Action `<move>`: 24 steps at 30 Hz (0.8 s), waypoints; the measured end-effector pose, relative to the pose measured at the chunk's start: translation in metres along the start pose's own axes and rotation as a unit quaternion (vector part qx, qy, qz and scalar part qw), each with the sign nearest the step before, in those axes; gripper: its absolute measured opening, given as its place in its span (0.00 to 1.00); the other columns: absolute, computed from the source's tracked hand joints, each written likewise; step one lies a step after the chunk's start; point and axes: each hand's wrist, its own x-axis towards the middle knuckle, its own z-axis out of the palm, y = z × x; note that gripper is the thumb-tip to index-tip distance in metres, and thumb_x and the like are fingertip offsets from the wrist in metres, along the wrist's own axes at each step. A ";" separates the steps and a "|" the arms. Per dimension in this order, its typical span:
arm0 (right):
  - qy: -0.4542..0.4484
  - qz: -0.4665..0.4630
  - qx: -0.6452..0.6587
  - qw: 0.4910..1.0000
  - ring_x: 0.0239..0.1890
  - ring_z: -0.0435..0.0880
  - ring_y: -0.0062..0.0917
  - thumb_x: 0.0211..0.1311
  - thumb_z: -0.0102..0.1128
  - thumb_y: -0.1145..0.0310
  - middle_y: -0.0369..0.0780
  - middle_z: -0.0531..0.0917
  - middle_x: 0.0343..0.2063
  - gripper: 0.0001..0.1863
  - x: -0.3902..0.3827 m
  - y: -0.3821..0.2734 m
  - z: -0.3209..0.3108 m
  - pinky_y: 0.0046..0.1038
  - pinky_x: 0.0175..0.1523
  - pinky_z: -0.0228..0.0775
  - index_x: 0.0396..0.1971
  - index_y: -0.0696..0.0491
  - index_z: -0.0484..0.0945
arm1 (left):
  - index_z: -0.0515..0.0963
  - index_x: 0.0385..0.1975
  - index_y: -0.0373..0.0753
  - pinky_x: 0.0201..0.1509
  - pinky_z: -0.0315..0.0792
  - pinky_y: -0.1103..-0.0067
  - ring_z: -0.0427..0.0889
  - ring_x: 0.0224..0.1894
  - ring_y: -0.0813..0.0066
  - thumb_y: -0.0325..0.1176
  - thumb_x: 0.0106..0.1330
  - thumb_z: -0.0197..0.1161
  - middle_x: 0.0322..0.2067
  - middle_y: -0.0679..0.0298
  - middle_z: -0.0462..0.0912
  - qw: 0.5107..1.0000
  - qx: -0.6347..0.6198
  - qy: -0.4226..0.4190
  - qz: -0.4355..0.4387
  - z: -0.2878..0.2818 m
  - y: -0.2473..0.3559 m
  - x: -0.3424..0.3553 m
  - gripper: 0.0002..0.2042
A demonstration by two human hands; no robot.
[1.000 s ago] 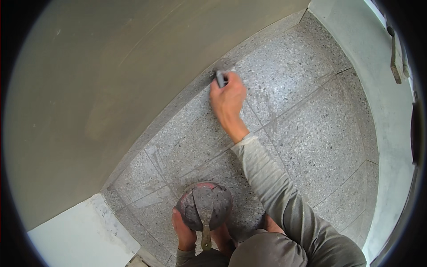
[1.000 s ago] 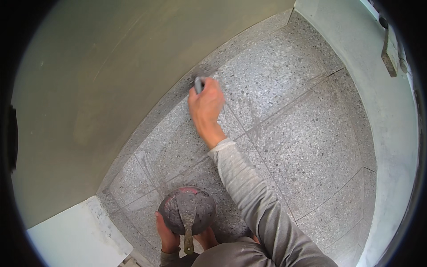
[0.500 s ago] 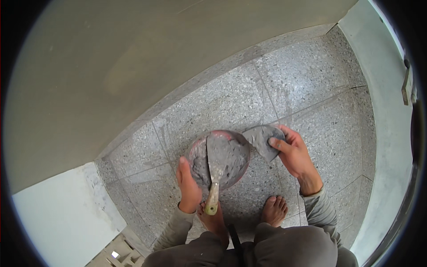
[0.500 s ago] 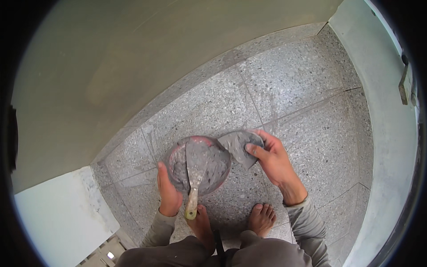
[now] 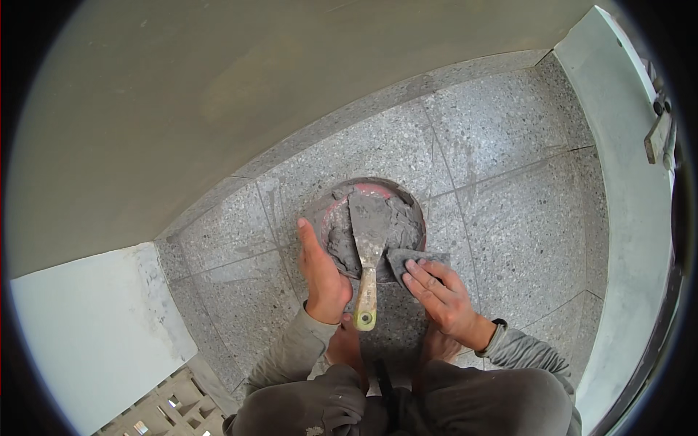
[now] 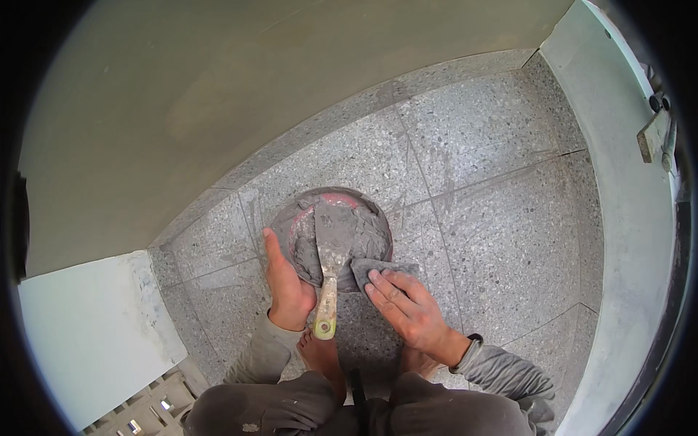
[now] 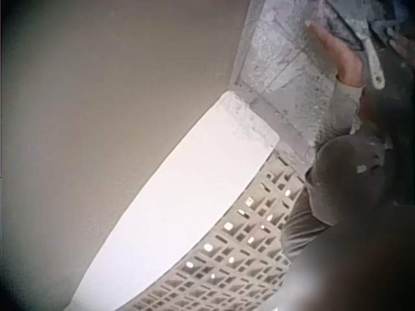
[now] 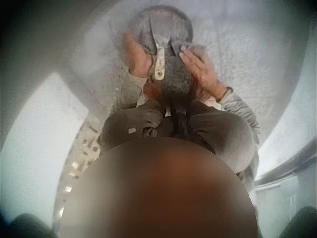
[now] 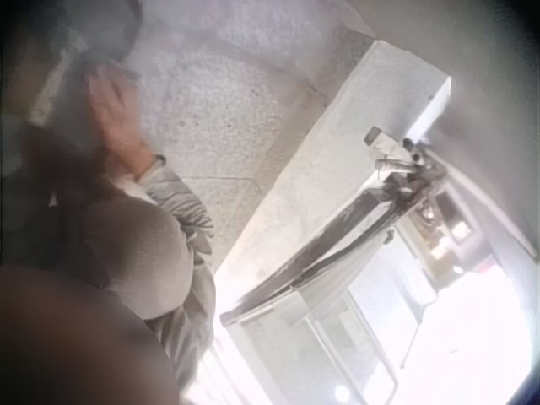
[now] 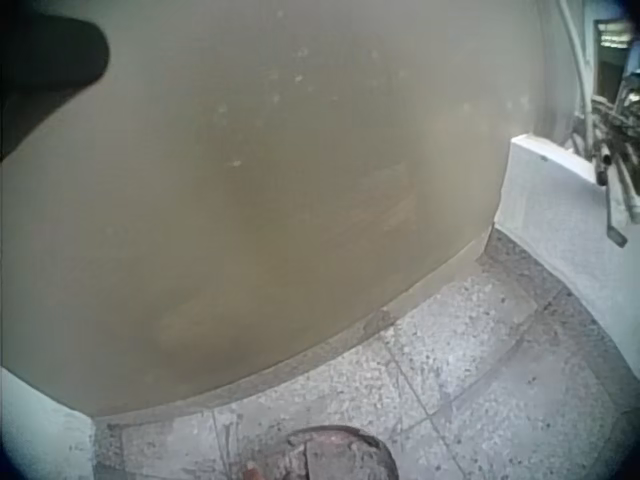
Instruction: The person applies a gray substance to the seams between floor tiles using a small hand tool and then wipes the excess away with a piece of material, repeating this along the wall edge and corner.
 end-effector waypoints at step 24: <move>-0.070 0.195 0.159 0.965 0.42 0.82 0.46 0.58 0.61 0.84 0.49 0.82 0.39 0.23 0.029 0.002 -0.025 0.39 0.48 0.75 0.56 0.59 0.77 | 0.75 0.38 0.39 0.48 0.66 0.81 0.70 0.40 0.82 0.51 0.81 0.48 0.35 0.73 0.73 0.985 0.109 -0.069 0.115 0.002 -0.005 0.003 0.20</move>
